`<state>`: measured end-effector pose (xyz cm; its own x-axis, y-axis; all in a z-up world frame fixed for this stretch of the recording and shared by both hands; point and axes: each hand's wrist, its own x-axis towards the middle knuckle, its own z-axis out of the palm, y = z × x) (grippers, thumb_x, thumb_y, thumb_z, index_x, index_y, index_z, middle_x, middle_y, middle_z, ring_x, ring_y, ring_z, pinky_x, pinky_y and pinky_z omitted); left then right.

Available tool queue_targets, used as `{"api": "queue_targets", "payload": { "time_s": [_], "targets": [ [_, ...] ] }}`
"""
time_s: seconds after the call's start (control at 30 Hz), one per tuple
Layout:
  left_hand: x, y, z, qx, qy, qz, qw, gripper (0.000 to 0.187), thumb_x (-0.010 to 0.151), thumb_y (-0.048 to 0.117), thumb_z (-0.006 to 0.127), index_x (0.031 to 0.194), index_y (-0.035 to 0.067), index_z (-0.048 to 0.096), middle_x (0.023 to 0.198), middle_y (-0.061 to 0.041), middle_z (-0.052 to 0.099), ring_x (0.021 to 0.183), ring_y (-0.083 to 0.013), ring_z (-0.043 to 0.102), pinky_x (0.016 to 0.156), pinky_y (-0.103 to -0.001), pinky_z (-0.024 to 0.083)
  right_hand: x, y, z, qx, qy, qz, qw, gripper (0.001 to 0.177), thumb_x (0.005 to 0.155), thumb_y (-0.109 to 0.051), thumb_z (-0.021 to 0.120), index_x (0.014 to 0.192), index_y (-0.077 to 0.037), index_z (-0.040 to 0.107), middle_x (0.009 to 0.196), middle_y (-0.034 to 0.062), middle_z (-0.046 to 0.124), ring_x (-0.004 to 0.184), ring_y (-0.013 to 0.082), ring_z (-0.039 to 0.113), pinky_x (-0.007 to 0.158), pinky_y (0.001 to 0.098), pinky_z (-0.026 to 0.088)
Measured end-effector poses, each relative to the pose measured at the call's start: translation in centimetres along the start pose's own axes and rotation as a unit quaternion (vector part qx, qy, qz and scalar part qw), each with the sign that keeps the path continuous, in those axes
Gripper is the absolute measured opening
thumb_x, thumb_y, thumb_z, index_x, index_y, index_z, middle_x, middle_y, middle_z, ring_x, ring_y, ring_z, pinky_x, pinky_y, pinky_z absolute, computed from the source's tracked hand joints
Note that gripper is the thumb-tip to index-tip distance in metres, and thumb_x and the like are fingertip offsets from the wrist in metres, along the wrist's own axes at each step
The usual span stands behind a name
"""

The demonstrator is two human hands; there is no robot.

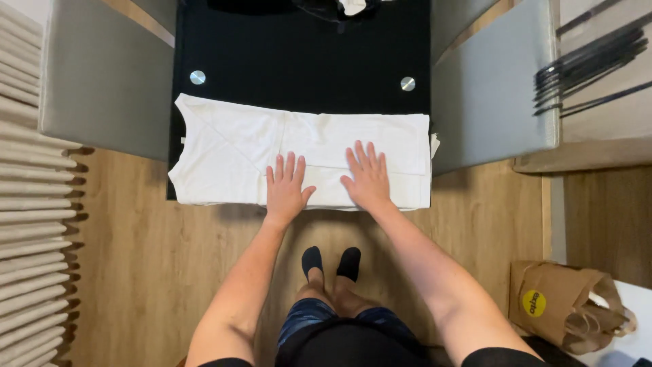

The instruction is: Folding a white t-shirt on a dining table.

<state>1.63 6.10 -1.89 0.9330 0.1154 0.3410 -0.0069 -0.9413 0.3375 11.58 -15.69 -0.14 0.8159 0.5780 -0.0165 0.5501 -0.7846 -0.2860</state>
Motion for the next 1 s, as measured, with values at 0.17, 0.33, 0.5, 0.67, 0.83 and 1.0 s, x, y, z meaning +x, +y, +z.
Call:
{"api": "queue_targets", "payload": {
  "time_s": [0.17, 0.33, 0.5, 0.67, 0.83, 1.0],
  "targets": [
    [-0.6, -4.1, -0.4, -0.055, -0.074, -0.029, 0.995, 0.067, 0.085, 0.042, 0.076, 0.14, 0.008, 0.06, 0.154, -0.019, 0.047, 0.145, -0.0425, 0.039, 0.117, -0.062, 0.029, -0.5, 3.5, -0.4, -0.017, -0.059, 0.013, 0.998, 0.075, 0.094, -0.045, 0.058, 0.157, -0.012, 0.036, 0.168, 0.0127, 0.022, 0.155, 0.0349, 0.014, 0.122, 0.0561, 0.008],
    [-1.0, -11.7, -2.7, -0.024, -0.006, -0.119, 0.993, 0.06, 0.092, 0.039, 0.072, 0.143, 0.011, 0.058, 0.161, -0.019, 0.041, 0.151, -0.0429, 0.034, 0.124, -0.059, 0.028, 1.4, 3.5, -0.5, -0.03, 0.015, 0.032, 0.999, 0.066, 0.1, -0.042, 0.056, 0.159, -0.015, 0.041, 0.171, 0.0052, 0.029, 0.162, 0.031, 0.02, 0.132, 0.0534, 0.011],
    [-1.3, -17.2, -5.0, 0.066, -0.058, -0.179, 0.98, 0.081, 0.088, 0.052, 0.067, 0.153, 0.009, 0.047, 0.162, -0.02, 0.035, 0.149, -0.0451, 0.028, 0.117, -0.064, 0.022, 5.6, 2.5, 0.0, -0.042, -0.036, 0.039, 0.998, 0.076, 0.095, -0.049, 0.059, 0.159, -0.014, 0.038, 0.17, 0.0117, 0.023, 0.157, 0.0364, 0.016, 0.122, 0.0611, 0.008],
    [-3.0, -20.9, -5.1, 0.113, -0.028, -0.26, 0.959, 0.087, 0.09, 0.055, 0.065, 0.156, 0.004, 0.042, 0.165, -0.022, 0.03, 0.152, -0.044, 0.024, 0.12, -0.064, 0.019, 5.7, 1.9, -0.7, -0.063, -0.039, 0.065, 0.995, 0.08, 0.092, -0.053, 0.059, 0.158, -0.015, 0.037, 0.169, 0.0105, 0.02, 0.156, 0.0364, 0.013, 0.122, 0.0625, 0.003],
    [0.7, -17.7, -4.3, 0.08, 0.002, -0.305, 0.949, 0.082, 0.09, 0.045, 0.072, 0.154, 0.002, 0.044, 0.168, -0.023, 0.029, 0.156, -0.0439, 0.022, 0.121, -0.064, 0.017, 8.3, -2.7, 2.4, -0.051, -0.002, 0.102, 0.993, 0.074, 0.091, -0.044, 0.064, 0.153, -0.008, 0.043, 0.166, 0.0153, 0.03, 0.155, 0.0386, 0.018, 0.121, 0.0662, 0.006],
    [7.6, -16.4, -2.2, -0.013, -0.115, -0.05, 0.992, 0.079, 0.086, 0.053, 0.07, 0.151, 0.014, 0.049, 0.164, -0.015, 0.034, 0.152, -0.0399, 0.025, 0.121, -0.061, 0.021, 13.3, -10.6, 4.0, 0.03, -0.015, -0.093, 0.995, 0.069, 0.095, -0.04, 0.061, 0.157, -0.013, 0.044, 0.168, 0.0119, 0.035, 0.156, 0.0363, 0.026, 0.126, 0.0582, 0.017]
  ]
}}
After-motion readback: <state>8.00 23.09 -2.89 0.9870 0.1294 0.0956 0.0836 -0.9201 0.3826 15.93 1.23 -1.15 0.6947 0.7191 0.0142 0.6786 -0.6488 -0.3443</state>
